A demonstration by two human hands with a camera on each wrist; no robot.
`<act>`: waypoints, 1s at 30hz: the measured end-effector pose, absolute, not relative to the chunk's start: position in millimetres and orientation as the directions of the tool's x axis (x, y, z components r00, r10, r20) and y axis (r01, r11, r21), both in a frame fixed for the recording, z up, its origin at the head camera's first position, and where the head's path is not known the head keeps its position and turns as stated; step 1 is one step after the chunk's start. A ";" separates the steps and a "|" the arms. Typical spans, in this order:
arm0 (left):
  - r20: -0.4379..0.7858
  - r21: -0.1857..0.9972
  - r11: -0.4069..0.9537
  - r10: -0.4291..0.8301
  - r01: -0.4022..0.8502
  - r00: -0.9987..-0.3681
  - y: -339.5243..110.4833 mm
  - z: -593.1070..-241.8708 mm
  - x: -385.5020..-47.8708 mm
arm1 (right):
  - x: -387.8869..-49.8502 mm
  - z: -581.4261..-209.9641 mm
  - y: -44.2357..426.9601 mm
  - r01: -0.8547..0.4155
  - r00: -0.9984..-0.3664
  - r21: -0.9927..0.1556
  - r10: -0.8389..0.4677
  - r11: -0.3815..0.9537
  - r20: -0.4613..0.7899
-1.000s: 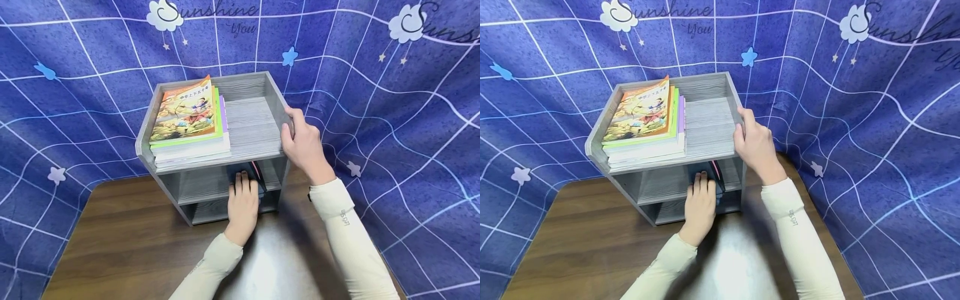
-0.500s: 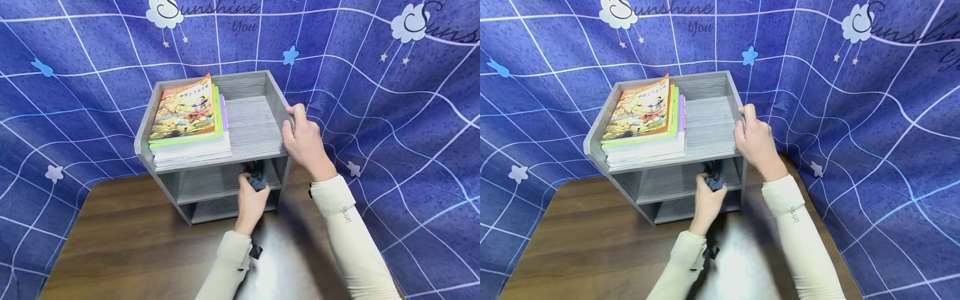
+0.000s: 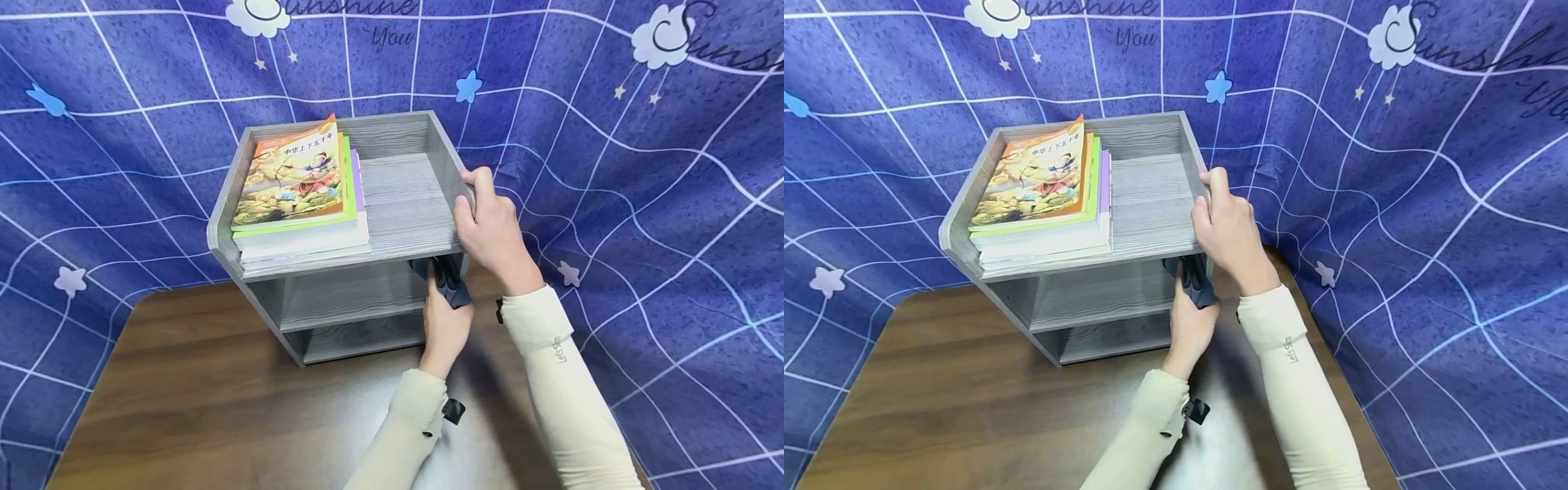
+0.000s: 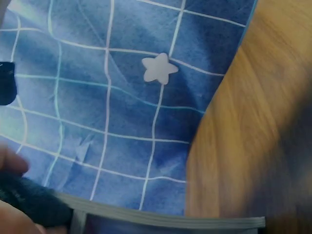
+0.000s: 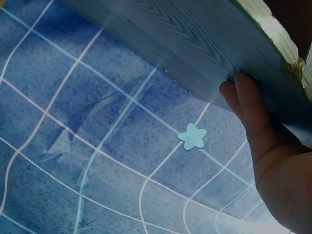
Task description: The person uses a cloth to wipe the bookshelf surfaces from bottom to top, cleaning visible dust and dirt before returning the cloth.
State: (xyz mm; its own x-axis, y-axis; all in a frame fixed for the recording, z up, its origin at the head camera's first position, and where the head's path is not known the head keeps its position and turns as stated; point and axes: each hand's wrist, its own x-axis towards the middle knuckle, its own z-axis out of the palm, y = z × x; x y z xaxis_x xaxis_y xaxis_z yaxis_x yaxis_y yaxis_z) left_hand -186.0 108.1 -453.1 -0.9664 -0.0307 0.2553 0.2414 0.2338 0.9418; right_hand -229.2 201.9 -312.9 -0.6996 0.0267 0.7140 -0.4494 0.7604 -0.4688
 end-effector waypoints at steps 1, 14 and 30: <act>0.260 0.944 0.223 -0.041 0.245 -0.965 109.7 -452.7 -185.6 | -229.0 -313.1 201.4 -0.446 -0.703 -0.473 0.030 0.760 0.710; 0.337 0.931 0.170 -0.066 0.322 -0.939 114.6 -429.0 -184.5 | -226.5 -309.7 203.1 -0.417 -0.751 -0.499 0.022 0.760 0.660; 0.352 0.929 0.170 -0.122 0.330 -0.928 111.3 -431.7 -181.3 | -223.4 -307.2 201.5 -0.368 -0.790 -0.546 0.058 0.752 0.611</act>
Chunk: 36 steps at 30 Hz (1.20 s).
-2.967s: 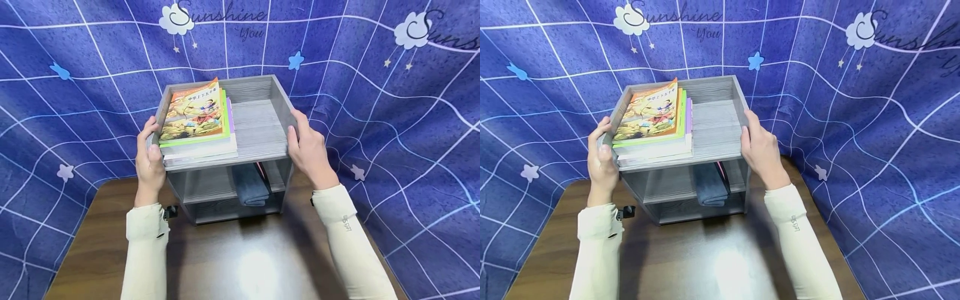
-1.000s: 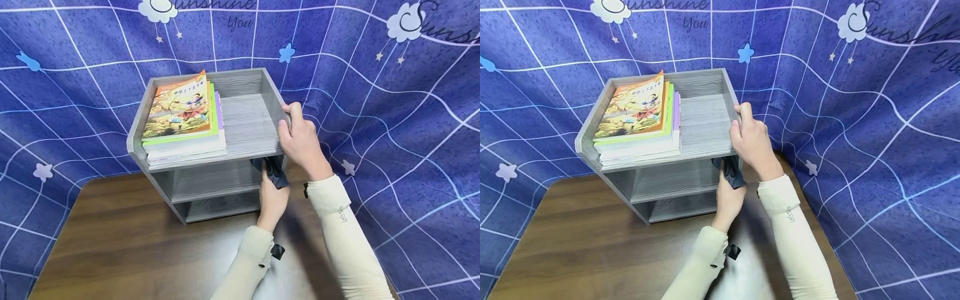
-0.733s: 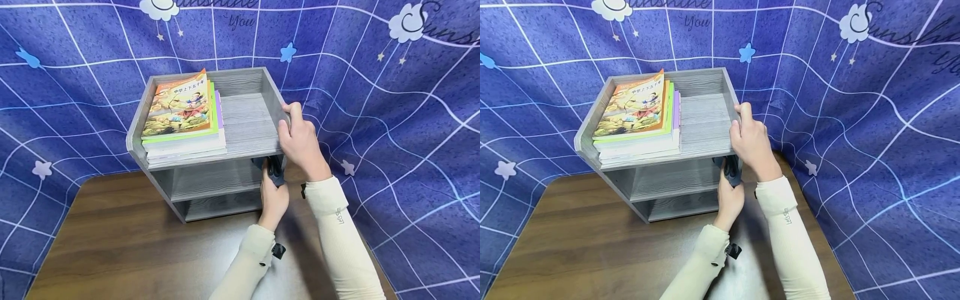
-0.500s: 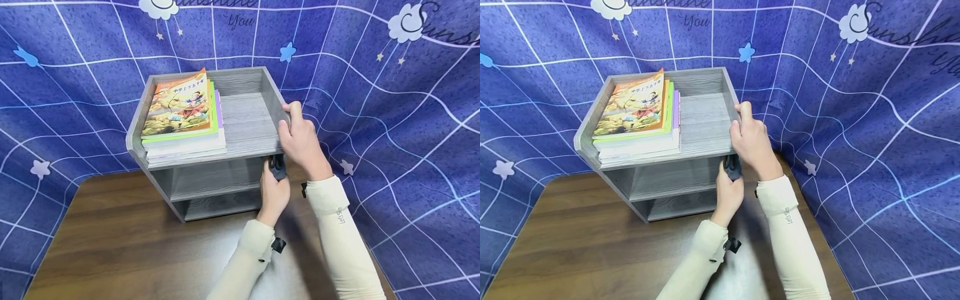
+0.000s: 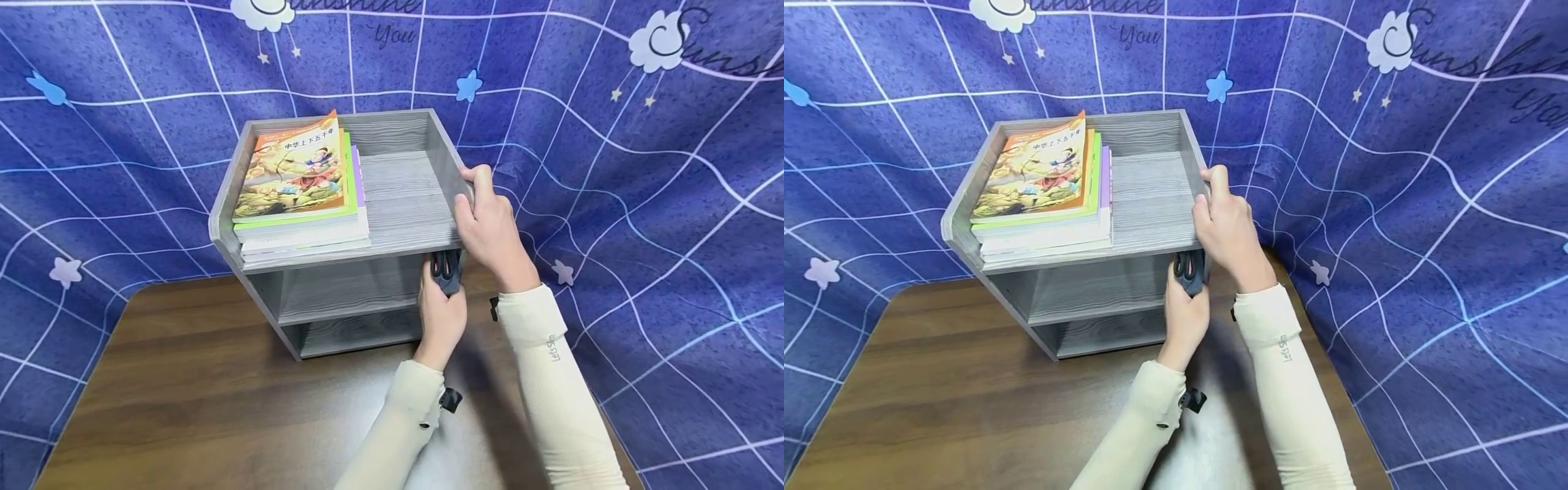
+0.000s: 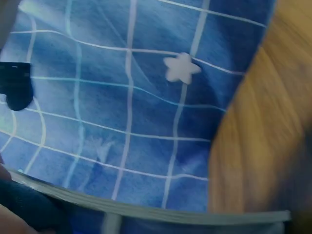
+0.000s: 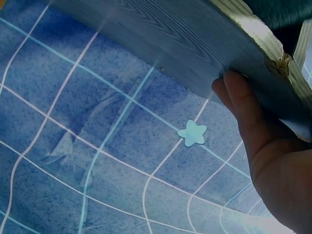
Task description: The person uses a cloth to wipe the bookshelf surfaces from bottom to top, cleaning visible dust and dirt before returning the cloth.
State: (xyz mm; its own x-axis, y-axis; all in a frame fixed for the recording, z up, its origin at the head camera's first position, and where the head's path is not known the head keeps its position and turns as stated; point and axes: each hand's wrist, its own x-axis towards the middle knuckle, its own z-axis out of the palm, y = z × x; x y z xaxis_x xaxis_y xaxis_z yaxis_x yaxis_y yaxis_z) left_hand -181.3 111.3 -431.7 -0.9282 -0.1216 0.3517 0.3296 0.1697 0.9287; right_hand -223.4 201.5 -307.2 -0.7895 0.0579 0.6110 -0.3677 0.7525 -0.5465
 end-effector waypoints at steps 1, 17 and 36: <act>0.367 0.923 0.174 -0.141 0.342 -0.919 111.7 -437.6 -181.0 | -223.8 -307.4 201.3 -0.368 -0.791 -0.549 0.058 0.751 0.610; 0.313 0.948 0.134 -0.225 0.289 -0.923 130.0 -463.3 -180.9 | -225.9 -305.7 205.0 -0.392 -0.783 -0.544 0.041 0.742 0.620; 0.329 0.928 -0.130 -0.155 0.349 -0.932 125.5 -420.5 -189.0 | -224.9 -307.9 199.3 -0.340 -0.811 -0.600 0.097 0.725 0.577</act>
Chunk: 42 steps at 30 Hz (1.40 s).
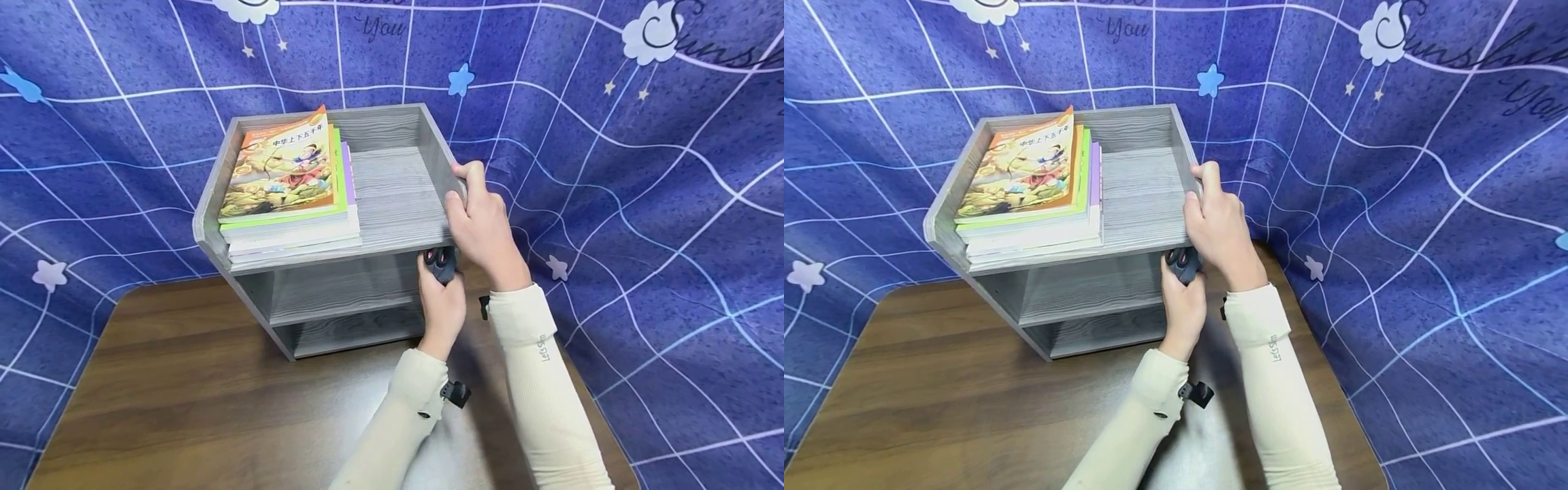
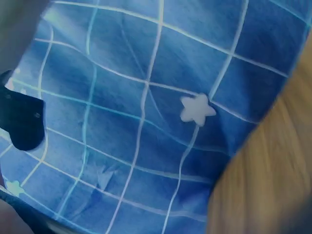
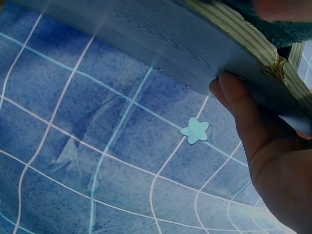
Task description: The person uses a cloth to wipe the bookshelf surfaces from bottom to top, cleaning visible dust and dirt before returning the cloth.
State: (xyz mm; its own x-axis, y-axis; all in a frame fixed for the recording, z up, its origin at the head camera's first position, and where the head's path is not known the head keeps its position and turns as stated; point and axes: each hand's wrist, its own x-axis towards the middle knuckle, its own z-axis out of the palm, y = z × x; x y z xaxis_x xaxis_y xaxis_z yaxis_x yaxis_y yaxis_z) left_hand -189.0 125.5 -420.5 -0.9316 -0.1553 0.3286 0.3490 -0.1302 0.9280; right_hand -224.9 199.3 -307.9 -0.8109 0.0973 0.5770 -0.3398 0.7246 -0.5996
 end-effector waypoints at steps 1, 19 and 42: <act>0.325 0.928 -0.140 -0.151 0.346 -0.934 125.2 -417.5 -188.9 | -224.9 -307.6 199.2 -0.344 -0.809 -0.597 0.094 0.725 0.580; 0.427 0.899 0.171 -0.144 0.402 -0.893 107.0 -457.1 -186.9 | -226.3 -308.2 201.4 -0.360 -0.805 -0.587 0.077 0.726 0.589; 0.280 0.959 0.029 -0.208 0.280 -0.937 127.7 -461.4 -190.8 | -222.9 -306.2 200.6 -0.340 -0.831 -0.623 0.085 0.704 0.550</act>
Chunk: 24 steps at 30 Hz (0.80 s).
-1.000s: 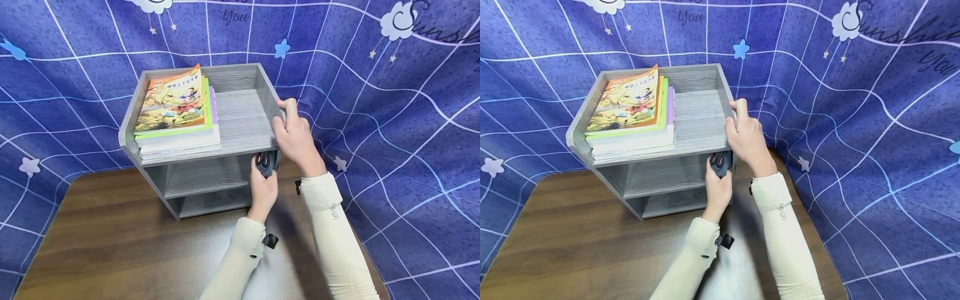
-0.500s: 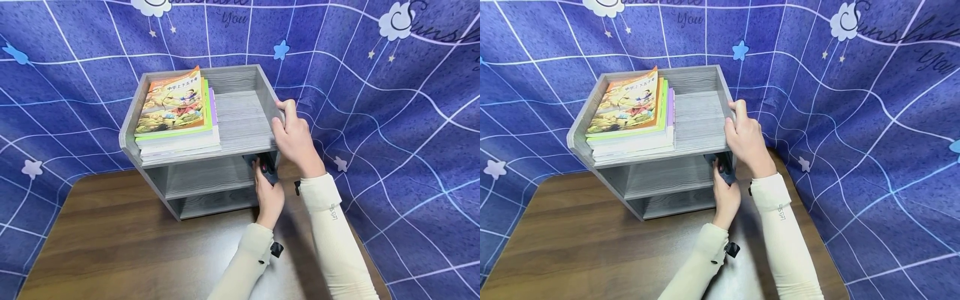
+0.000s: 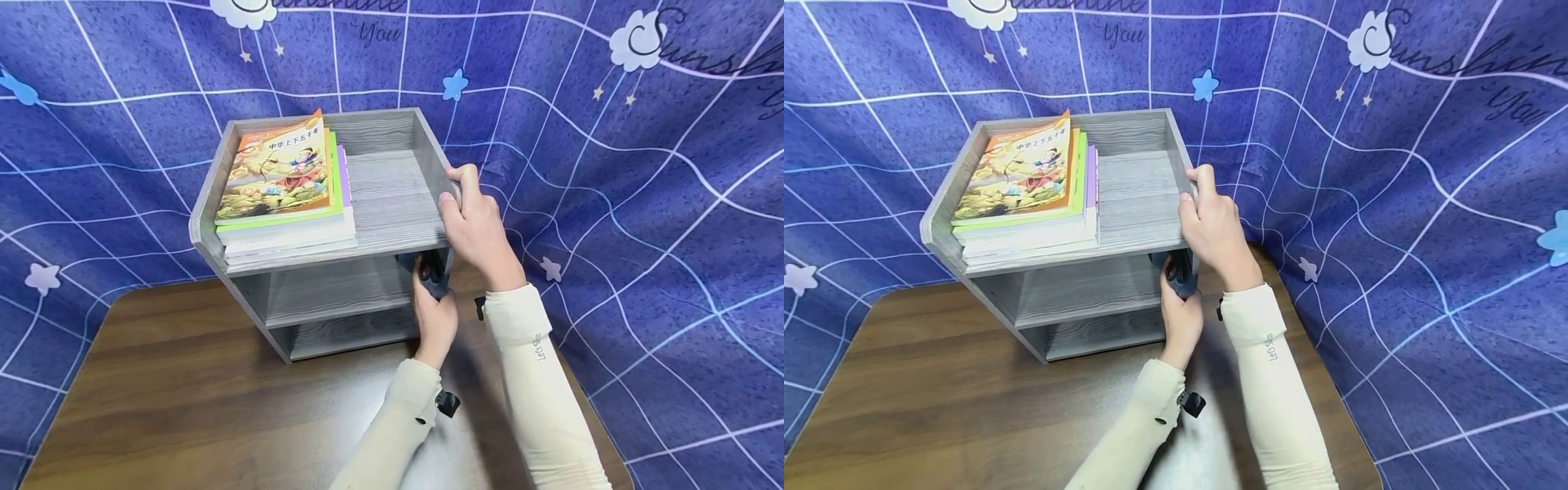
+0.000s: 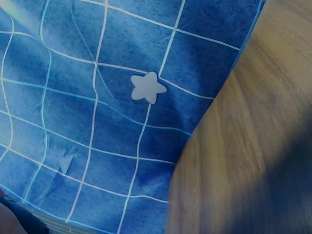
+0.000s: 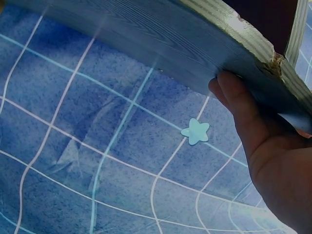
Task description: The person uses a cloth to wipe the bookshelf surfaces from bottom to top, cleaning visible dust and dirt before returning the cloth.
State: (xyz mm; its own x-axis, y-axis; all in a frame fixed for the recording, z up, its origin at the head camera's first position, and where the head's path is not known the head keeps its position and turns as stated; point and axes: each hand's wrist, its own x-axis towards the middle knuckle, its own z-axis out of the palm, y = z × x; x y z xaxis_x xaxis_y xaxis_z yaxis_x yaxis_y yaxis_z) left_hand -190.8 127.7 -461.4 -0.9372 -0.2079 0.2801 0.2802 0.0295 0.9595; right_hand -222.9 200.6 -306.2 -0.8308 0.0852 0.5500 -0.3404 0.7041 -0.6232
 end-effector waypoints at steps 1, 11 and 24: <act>0.274 0.961 0.023 -0.211 0.276 -0.938 127.5 -460.2 -191.1 | -222.8 -305.8 200.5 -0.342 -0.833 -0.628 0.085 0.699 0.547; 0.294 0.950 -0.060 -0.172 0.308 -0.940 123.2 -422.2 -192.7 | -222.2 -306.3 209.1 -0.389 -0.839 -0.668 0.057 0.634 0.542; 0.360 0.932 0.009 0.097 0.363 -0.928 77.6 -419.0 -182.5 | -223.1 -307.0 214.3 -0.412 -0.831 -0.666 0.043 0.621 0.554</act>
State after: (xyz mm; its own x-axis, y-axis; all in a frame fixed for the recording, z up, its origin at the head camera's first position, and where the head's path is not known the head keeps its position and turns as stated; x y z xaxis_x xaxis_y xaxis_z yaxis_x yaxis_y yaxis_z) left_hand -182.5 77.6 -419.0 -0.9278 0.0968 0.3603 0.3628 0.0090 0.9318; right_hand -223.1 214.3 -307.0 -0.8313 0.0427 0.5542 -0.4122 0.6215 -0.6662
